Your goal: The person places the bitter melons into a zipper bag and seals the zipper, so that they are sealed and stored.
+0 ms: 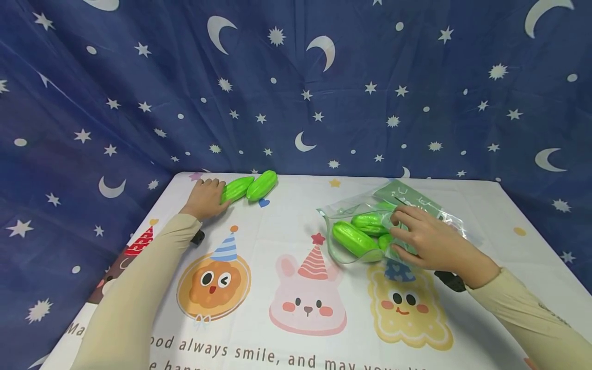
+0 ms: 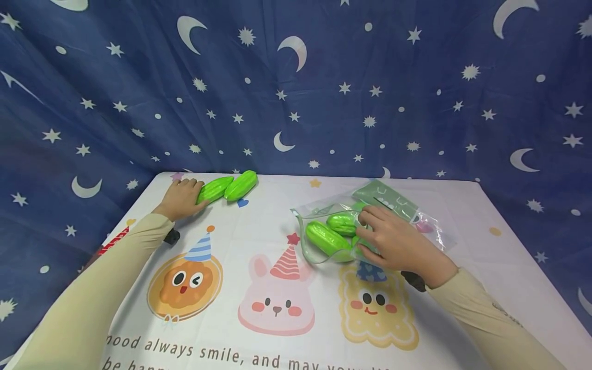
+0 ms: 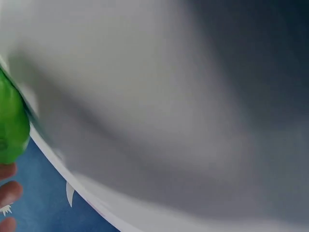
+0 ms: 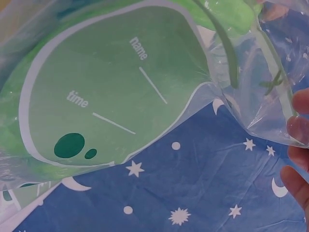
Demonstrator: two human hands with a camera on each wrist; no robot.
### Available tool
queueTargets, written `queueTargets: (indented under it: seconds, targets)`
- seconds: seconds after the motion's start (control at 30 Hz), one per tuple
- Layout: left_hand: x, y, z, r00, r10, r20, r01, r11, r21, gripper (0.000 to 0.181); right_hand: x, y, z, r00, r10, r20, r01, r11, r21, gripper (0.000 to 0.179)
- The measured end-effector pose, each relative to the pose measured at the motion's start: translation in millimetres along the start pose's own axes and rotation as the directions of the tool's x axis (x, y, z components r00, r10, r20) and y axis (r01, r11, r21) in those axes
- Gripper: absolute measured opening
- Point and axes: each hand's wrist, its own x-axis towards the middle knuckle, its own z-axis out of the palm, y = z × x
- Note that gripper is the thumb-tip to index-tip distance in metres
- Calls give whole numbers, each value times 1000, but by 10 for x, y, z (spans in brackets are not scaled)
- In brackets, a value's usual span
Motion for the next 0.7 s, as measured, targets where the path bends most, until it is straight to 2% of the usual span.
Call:
queueTargets:
  seconds: [0.27, 0.7]
  targets:
    - [-29, -43, 26, 996, -41, 74, 41, 999, 6, 65, -7, 3, 12, 1000, -5, -4, 5, 1000, 9, 45]
    - [14, -37, 39, 994, -50, 94, 51, 999, -9, 67, -1, 5, 7, 1000, -8, -17, 8, 1000, 15, 43]
